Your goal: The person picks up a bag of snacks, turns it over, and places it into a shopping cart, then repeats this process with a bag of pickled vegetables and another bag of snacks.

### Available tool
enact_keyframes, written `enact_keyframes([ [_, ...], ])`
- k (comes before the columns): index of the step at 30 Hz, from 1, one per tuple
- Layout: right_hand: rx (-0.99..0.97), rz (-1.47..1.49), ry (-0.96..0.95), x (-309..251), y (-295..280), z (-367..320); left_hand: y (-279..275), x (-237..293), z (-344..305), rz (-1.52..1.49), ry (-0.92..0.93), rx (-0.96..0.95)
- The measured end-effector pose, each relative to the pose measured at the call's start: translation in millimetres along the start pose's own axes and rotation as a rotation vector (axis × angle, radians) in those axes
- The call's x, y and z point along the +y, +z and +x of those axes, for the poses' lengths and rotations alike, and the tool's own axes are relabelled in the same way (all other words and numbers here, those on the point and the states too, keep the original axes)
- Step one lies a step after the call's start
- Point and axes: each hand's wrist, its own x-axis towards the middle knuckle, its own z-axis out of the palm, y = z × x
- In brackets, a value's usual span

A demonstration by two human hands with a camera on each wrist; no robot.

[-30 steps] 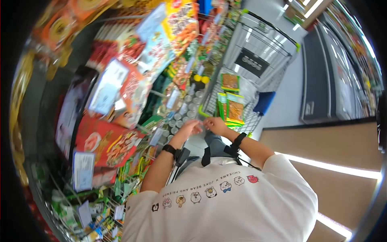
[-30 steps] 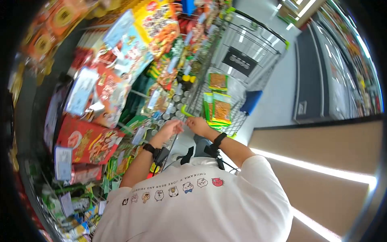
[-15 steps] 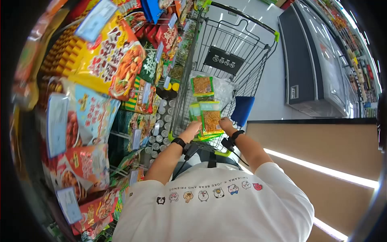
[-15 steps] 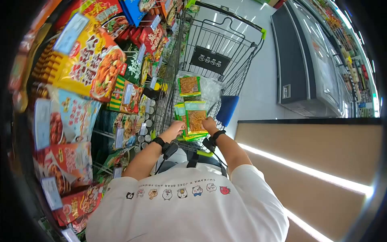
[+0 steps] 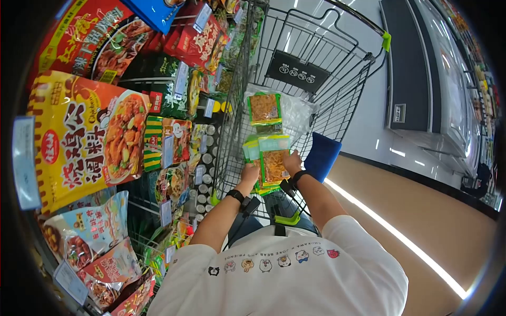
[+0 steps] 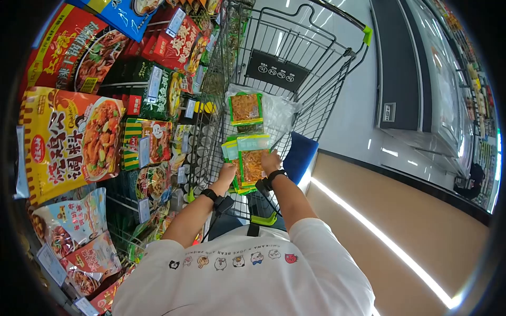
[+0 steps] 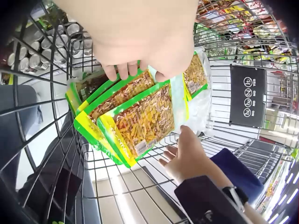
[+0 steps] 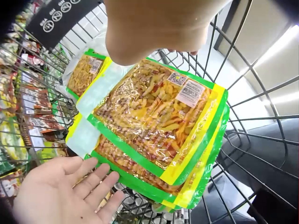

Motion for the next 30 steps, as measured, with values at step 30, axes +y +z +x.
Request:
enact_keyframes([
  [30,-0.140,0.982,-0.750,-78,-119,-204,-112,78,-191,-0.644,0.714,-0.190],
])
